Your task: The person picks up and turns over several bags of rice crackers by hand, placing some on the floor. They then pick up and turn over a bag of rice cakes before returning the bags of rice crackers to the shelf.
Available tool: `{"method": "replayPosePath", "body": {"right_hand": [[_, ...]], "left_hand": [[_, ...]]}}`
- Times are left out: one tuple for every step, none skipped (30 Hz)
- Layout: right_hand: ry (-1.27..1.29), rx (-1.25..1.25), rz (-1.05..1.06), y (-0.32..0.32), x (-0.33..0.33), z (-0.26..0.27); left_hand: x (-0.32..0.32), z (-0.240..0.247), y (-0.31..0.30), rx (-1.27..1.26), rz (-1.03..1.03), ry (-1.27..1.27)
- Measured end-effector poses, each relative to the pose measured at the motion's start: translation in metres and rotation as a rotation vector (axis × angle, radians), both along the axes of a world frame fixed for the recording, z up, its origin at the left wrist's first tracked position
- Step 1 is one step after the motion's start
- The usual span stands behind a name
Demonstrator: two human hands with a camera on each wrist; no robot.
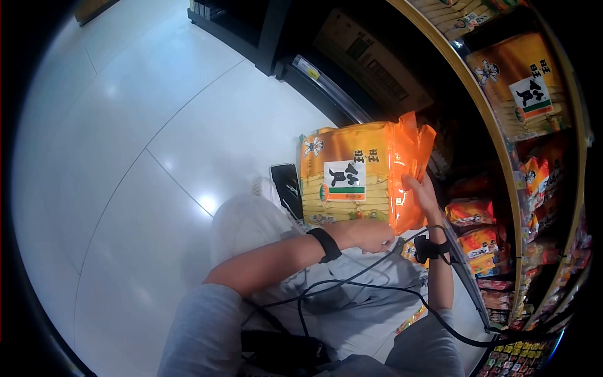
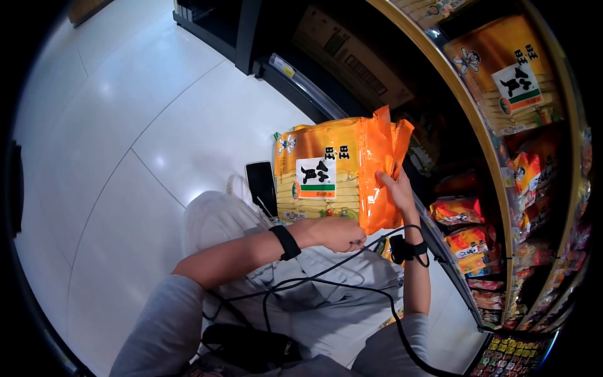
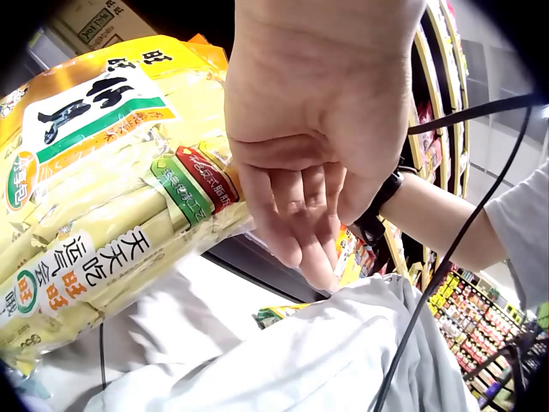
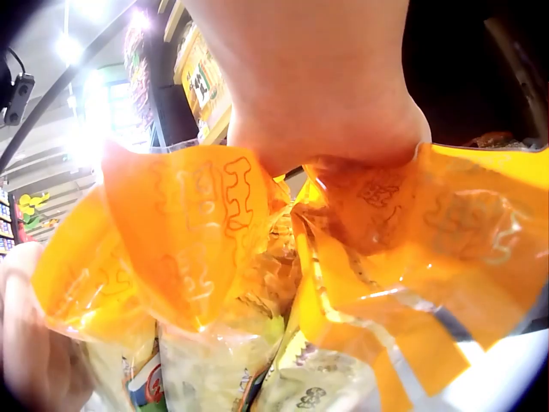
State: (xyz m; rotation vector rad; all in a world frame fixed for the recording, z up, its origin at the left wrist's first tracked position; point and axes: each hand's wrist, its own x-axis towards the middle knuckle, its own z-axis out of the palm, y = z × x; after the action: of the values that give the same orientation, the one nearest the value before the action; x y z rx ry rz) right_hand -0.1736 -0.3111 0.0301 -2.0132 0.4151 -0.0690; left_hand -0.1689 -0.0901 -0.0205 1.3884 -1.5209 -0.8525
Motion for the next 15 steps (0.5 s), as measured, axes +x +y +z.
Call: {"method": "replayPosePath", "body": {"right_hand": [[0.007, 0.008, 0.005, -0.001, 0.000, 0.000], [0.014, 0.016, 0.011, -0.001, 0.001, 0.000], [0.016, 0.017, 0.014, -0.002, 0.001, -0.002], [0.013, 0.019, 0.006, 0.000, 0.002, -0.001], [0.009, 0.021, -0.002, 0.001, 0.002, 0.000], [0.011, 0.021, -0.002, 0.003, 0.002, 0.000], [0.001, 0.018, -0.014, 0.003, 0.003, -0.001], [-0.008, 0.016, -0.026, 0.004, 0.003, -0.001], [-0.007, 0.018, -0.026, 0.004, 0.003, 0.000], [0.030, -0.012, -0.021, 0.003, 0.003, 0.002], [0.067, -0.041, -0.017, 0.003, 0.003, 0.002], [0.069, -0.039, -0.017, 0.004, 0.003, 0.002], [0.051, -0.005, -0.007, 0.009, 0.003, 0.004], [0.033, 0.028, 0.000, 0.009, 0.004, 0.005], [0.034, 0.029, -0.001, 0.009, 0.004, 0.005]], "left_hand": [[0.000, 0.003, 0.001, -0.012, 0.013, -0.022], [0.001, 0.005, 0.002, -0.024, 0.027, -0.044], [0.000, 0.003, 0.001, -0.022, 0.029, -0.042], [-0.002, 0.000, -0.001, -0.048, 0.054, -0.039], [-0.003, -0.004, -0.003, -0.074, 0.078, -0.036], [-0.004, -0.007, -0.005, -0.074, 0.079, -0.035], [-0.003, -0.008, -0.008, -0.072, 0.077, -0.048], [-0.003, -0.009, -0.008, -0.069, 0.076, -0.060], [-0.004, -0.009, -0.008, -0.067, 0.076, -0.060], [-0.005, -0.011, -0.008, -0.095, 0.087, -0.059], [-0.006, -0.013, -0.008, -0.121, 0.097, -0.058], [-0.007, -0.014, -0.009, -0.119, 0.098, -0.057], [-0.008, -0.014, -0.009, -0.125, 0.106, -0.068], [-0.008, -0.015, -0.012, -0.130, 0.112, -0.078], [-0.008, -0.016, -0.012, -0.130, 0.111, -0.077]]}}
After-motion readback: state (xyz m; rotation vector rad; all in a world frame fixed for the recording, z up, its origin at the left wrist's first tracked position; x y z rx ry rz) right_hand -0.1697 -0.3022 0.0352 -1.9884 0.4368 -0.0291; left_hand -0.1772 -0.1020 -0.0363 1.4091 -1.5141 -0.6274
